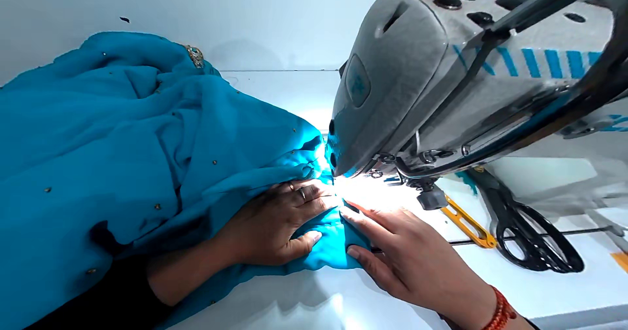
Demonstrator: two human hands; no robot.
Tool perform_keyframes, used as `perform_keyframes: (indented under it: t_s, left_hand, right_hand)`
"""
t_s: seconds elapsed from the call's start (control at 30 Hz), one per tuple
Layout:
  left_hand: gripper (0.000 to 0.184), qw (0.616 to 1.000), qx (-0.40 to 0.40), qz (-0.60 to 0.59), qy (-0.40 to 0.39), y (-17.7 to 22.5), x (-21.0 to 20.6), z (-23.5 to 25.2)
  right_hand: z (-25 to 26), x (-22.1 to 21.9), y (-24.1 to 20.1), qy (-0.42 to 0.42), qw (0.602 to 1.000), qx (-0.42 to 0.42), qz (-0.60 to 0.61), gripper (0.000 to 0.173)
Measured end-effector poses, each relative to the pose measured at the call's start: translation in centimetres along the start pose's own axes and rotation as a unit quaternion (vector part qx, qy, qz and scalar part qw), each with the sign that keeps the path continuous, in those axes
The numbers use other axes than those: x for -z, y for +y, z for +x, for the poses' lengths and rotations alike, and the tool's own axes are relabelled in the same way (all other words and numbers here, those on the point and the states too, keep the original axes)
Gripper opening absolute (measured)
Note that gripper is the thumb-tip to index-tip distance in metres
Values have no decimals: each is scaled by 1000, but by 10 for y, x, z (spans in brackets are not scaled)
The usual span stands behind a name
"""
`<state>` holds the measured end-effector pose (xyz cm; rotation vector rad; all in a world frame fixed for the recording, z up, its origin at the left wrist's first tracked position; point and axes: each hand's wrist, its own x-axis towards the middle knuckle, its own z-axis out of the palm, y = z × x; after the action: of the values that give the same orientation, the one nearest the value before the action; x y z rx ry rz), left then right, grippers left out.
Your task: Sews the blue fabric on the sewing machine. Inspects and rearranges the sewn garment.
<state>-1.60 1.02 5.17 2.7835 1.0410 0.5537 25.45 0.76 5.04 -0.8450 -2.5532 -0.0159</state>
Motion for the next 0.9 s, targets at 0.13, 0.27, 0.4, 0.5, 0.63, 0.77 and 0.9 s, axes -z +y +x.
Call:
perform_keyframes:
  t_s: [0.13, 0.27, 0.4, 0.5, 0.63, 0.77, 0.9]
  left_hand:
    - [50, 1000, 0, 2, 1, -1, 0, 2]
    - [49, 1000, -1, -3, 0, -3, 1, 3]
    - [47, 1000, 0, -6, 4, -4, 0, 4]
    - [45, 1000, -4, -5, 8, -5, 1, 4]
    - [44, 1000, -3, -8, 0, -6, 4, 6]
    - [44, 1000, 1, -14, -9, -9, 4, 6]
    - [45, 1000, 8, -13, -18, -10, 5, 7]
  right_hand:
    - [0, -1, 0, 1, 1000, -3, -8, 50]
    - [1, -2, 0, 3, 1000, -7, -10, 50]
    - [1, -2, 0, 4, 1000, -8, -13, 50]
    - [1, -2, 0, 3, 1000, -9, -14, 50]
    - [2, -3, 0, 6, 1000, -9, -13, 50]
    - [3, -2, 0, 2, 1000, -10, -12, 51]
    - [4, -3, 0, 1, 1000, -14, -10, 51]
